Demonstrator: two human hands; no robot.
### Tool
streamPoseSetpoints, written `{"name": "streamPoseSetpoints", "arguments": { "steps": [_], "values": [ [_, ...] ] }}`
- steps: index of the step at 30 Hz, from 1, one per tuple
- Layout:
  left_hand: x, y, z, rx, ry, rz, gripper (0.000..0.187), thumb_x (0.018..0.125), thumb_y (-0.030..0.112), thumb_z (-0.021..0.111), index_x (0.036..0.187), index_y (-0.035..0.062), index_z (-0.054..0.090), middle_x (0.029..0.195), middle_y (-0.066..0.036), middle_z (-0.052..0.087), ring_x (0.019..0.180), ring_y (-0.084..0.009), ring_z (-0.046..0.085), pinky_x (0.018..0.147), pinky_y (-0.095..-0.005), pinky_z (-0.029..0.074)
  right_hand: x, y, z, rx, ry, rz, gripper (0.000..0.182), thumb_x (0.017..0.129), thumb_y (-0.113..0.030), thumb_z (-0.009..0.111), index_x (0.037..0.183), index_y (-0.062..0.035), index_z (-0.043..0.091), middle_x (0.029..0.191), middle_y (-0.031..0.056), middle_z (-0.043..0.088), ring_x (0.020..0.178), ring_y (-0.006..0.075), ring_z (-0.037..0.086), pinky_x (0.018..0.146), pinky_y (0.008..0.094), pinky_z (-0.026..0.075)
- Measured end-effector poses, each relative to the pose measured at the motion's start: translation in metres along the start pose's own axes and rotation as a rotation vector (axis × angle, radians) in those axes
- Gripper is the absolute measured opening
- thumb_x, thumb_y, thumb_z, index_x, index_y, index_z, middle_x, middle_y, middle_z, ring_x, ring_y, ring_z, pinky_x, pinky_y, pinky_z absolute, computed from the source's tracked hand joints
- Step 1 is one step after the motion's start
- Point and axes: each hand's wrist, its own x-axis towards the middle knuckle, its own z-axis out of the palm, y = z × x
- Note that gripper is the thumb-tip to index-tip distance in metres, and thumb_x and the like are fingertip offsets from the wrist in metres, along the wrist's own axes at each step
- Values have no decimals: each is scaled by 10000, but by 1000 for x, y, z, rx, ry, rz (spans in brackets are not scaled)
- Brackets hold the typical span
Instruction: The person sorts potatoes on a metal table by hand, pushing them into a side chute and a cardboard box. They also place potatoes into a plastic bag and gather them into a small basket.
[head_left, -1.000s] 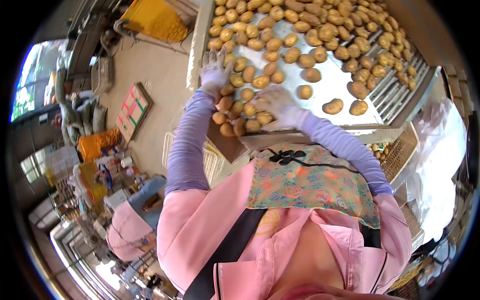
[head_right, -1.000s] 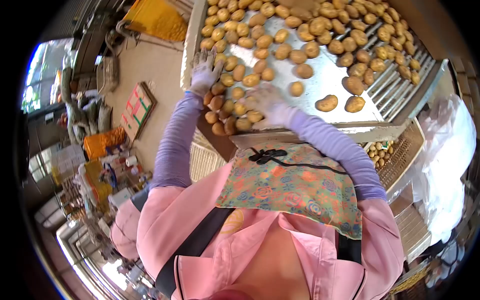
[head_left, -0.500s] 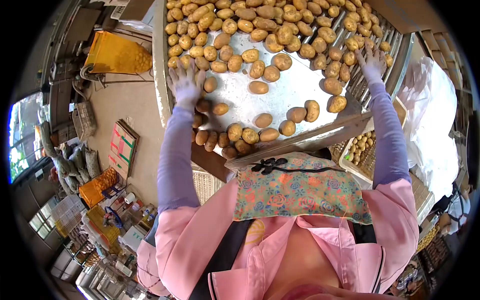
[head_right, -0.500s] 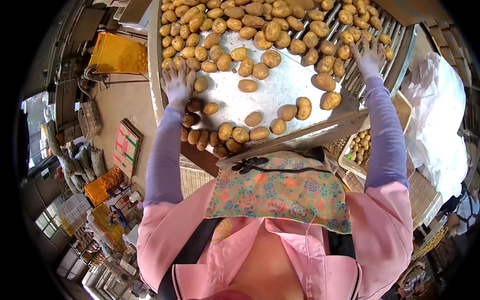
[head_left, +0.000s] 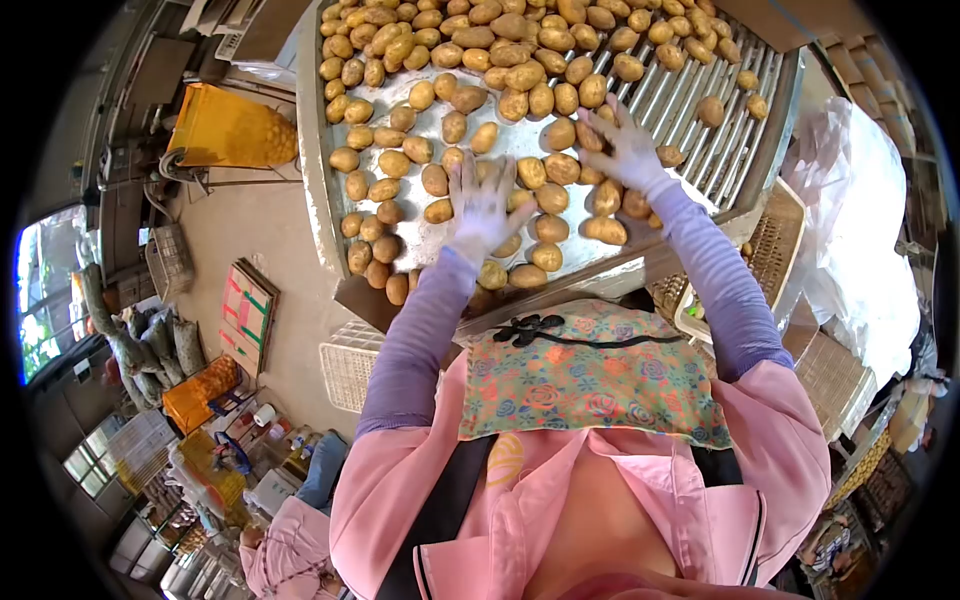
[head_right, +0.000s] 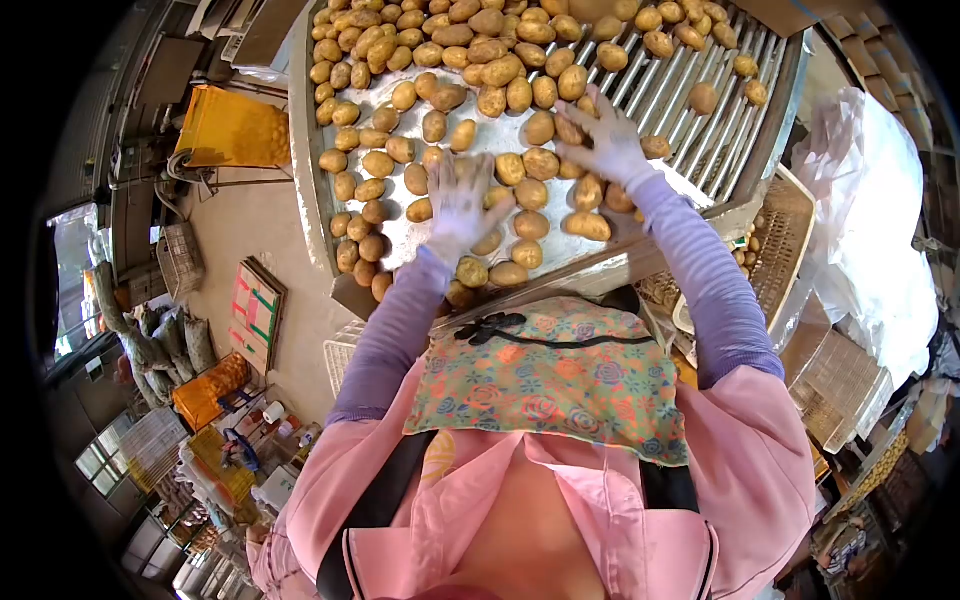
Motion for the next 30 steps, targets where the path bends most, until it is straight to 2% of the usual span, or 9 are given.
{"name": "streamPoseSetpoints", "arguments": {
  "steps": [7, 10, 14, 19, 20, 23, 26, 27, 30],
  "values": [
    [-145, -56, -37, -24, -81, -3, 594, 944, 407, 636, 1499, 222, 532, 1569, -82, 475, 1437, -503, 365, 1210, -558, 292, -74, -72, 24, -220, -240, -215, 749, 857, -697, 616, 1540, -450, 435, 1697, 116, 243, 1431, 561, 352, 1177, 581, 356],
    [-162, -95, -54, 217, -36, 97, 606, 969, 440, 598, 1529, 230, 500, 1604, -80, 434, 1460, -495, 338, 1212, -585, 275, -69, -120, 39, -311, -226, -388, 814, 857, -702, 609, 1574, -374, 408, 1710, 91, 214, 1456, 507, 343, 1201, 586, 308],
    [-116, -143, -51, 121, 44, -238, 660, 982, 521, 552, 1569, 242, 441, 1648, -112, 365, 1492, -492, 288, 1215, -629, 223, -62, -194, 69, -295, -286, -441, 742, 866, -666, 612, 1535, -381, 462, 1717, 106, 183, 1485, 380, 345, 1217, 612, 246],
    [-8, -97, -44, 82, -170, -682, 758, 967, 723, 386, 1600, 307, 358, 1627, -214, 352, 1471, -524, 306, 1203, -652, 230, -64, -196, 112, -58, -260, -772, 500, 861, -619, 618, 1305, -402, 692, 1647, 68, 369, 1359, 318, 486, 1157, 582, 295],
    [6, -87, -39, -46, -262, -678, 707, 964, 694, 438, 1571, 333, 398, 1611, -213, 375, 1466, -483, 346, 1212, -622, 236, -63, -187, 90, 73, -277, -780, 389, 886, -487, 667, 1212, -293, 752, 1474, 55, 589, 1269, 315, 578, 1084, 565, 405],
    [-15, -41, -15, 197, -43, -300, 609, 955, 599, 544, 1509, 351, 500, 1550, -203, 450, 1442, -561, 332, 1195, -692, 192, -56, -129, 57, 556, 47, -709, 273, 863, -220, 750, 1111, -105, 761, 1115, 104, 759, 1035, 332, 710, 925, 439, 558],
    [-63, -15, -22, 220, -19, -98, 593, 926, 517, 617, 1483, 326, 546, 1525, -146, 494, 1456, -575, 282, 1169, -731, 188, -67, -61, -27, -90, 142, -509, 495, 963, -498, 598, 1295, -140, 680, 1351, 151, 645, 1141, 290, 663, 1001, 426, 530],
    [-79, -14, -24, 218, -23, -101, 593, 926, 517, 617, 1483, 326, 546, 1525, -146, 494, 1456, -575, 282, 1169, -731, 188, -70, -28, -36, 48, -65, -13, 642, 934, -591, 586, 1383, -133, 621, 1354, 180, 611, 1177, 289, 636, 1010, 424, 525],
    [-129, -33, -28, -45, 32, 15, 555, 947, 462, 614, 1470, 281, 572, 1511, -106, 522, 1473, -496, 322, 1189, -687, 199, -110, 11, -63, -429, -72, 62, 845, 850, -664, 635, 1531, -185, 494, 1425, 196, 539, 1255, 350, 592, 1028, 446, 514]
  ]
}}
